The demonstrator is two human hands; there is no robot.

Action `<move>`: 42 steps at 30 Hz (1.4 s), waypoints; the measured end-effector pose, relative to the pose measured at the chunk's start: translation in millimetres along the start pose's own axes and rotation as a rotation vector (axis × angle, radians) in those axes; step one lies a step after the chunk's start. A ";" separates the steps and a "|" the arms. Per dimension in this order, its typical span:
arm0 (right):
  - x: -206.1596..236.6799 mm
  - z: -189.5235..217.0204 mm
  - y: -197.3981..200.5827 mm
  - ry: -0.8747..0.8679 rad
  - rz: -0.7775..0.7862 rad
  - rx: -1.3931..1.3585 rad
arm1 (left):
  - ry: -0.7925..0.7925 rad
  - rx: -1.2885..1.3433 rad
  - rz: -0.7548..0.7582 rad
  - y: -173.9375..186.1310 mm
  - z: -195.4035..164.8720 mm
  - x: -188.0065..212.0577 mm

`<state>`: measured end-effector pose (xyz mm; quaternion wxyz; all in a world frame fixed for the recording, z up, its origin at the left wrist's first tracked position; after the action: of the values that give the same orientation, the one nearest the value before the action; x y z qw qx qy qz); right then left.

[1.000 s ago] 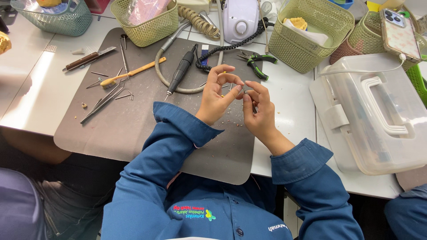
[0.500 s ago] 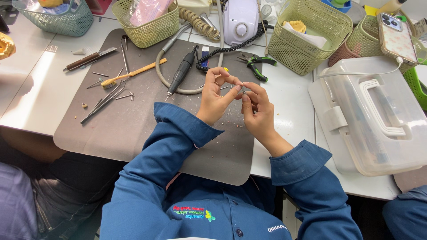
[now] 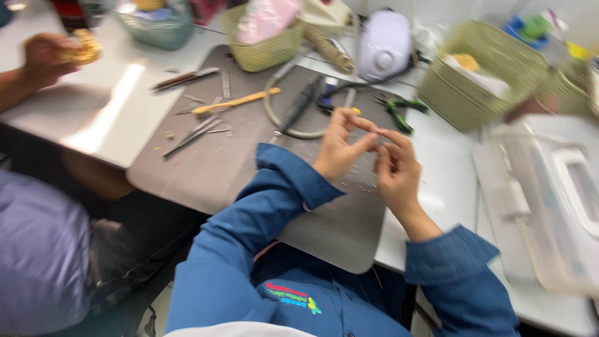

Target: The person assembles a dental prosthesis by hand, inserting small metal pins into a yellow denture model and adjusting the fit. The person repeatedly picks up pins, aligns them with holes in the model, and presses them in place.

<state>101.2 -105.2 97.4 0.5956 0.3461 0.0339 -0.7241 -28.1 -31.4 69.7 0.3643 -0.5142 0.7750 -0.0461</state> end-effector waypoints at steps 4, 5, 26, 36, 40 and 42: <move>-8.6 6.8 -7.5 0.031 -0.014 0.042 | 0.006 0.036 0.013 5.0 -2.1 -8.6; -9.7 8.3 -9.9 0.036 -0.008 0.017 | -0.013 0.006 0.019 5.4 -4.1 -10.1; -8.9 9.2 -16.2 0.108 -0.019 0.056 | -0.038 -0.144 -0.061 9.9 -10.9 -11.8; -8.6 6.2 -12.6 0.057 -0.041 0.017 | -0.086 -0.177 -0.082 10.6 -6.2 -11.3; -4.4 4.0 -6.2 0.060 -0.042 -0.016 | -0.052 -0.142 -0.077 8.1 -3.9 -7.3; -3.5 3.6 -4.6 0.057 -0.039 -0.002 | -0.036 -0.142 -0.073 7.8 -4.8 -6.6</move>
<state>95.6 -102.6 100.4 0.5805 0.3651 0.0582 -0.7255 -35.6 -23.8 73.1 0.3388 -0.5673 0.7506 0.0048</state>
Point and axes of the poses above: each hand's wrist, its own x-axis away from the middle knuckle, its own y-axis out of the back of the hand, z = x × y, the point moved 6 cm from there along -x, towards the middle knuckle, and after that the axes turned 9 degrees about x, right-handed, at the moved point
